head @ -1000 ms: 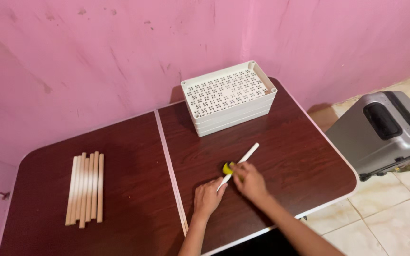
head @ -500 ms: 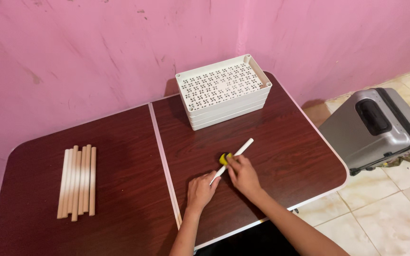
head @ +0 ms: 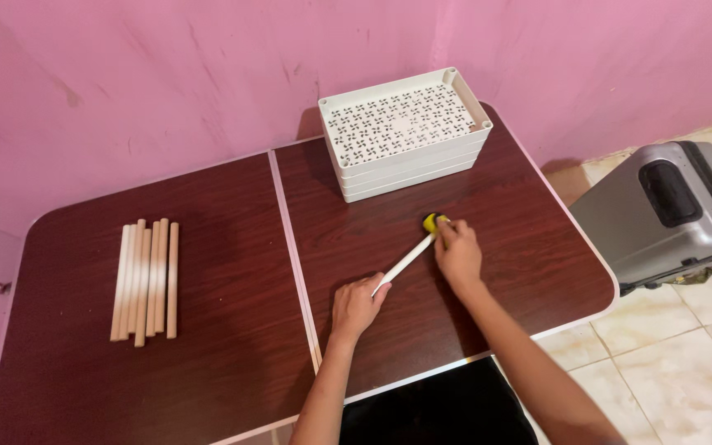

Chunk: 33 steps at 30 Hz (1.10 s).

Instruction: The person sands several light-colored wooden rods one by one using a yellow sanding block on a dark brown table. The person holds each rod with the left hand and rubs the sanding block along its length with the right hand, then places the rod back with the others.

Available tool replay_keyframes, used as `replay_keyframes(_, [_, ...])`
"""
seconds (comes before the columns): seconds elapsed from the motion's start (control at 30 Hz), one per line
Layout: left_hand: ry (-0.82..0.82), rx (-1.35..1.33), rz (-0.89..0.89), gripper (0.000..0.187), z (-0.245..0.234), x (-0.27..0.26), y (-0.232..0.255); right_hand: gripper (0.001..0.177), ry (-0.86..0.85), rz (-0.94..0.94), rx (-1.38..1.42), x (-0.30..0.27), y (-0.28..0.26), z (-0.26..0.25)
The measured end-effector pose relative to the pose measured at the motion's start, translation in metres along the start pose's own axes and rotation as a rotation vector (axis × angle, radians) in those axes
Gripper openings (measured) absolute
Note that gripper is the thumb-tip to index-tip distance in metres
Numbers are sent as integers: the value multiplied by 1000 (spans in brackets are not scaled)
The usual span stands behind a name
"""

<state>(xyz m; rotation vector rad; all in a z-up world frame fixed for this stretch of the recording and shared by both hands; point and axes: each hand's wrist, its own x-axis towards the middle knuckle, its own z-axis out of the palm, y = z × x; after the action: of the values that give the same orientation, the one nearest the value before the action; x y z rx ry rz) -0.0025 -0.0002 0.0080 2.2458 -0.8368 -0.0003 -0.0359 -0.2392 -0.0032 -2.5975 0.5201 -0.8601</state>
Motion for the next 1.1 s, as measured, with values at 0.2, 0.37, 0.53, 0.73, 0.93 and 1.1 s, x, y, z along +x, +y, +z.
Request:
replay_keyframes(0.2, [25,1,53,25,-1,-1,-1,38,-86,-194,291,-62,-46,-10])
replay_keyframes(0.37, [0,5,50,21,-2,-1,-4,38,-134,-255,157,-31,-13,-15])
replay_keyframes(0.53, [24,-16,29,22,0,-1,-2,30,-79,-54,10,16,24,-5])
replay_keyframes(0.73, [94,2,78,23,3,-1,-5,42,-71,-110,35,-21,-17,4])
replay_keyframes(0.93, [11,15,40,23,0,-1,-2,41,-123,-235,256,-64,-54,-6])
replay_keyframes(1.1, [12,42,57,23,0,-2,-1,37,-131,-254,166,-26,-12,-5])
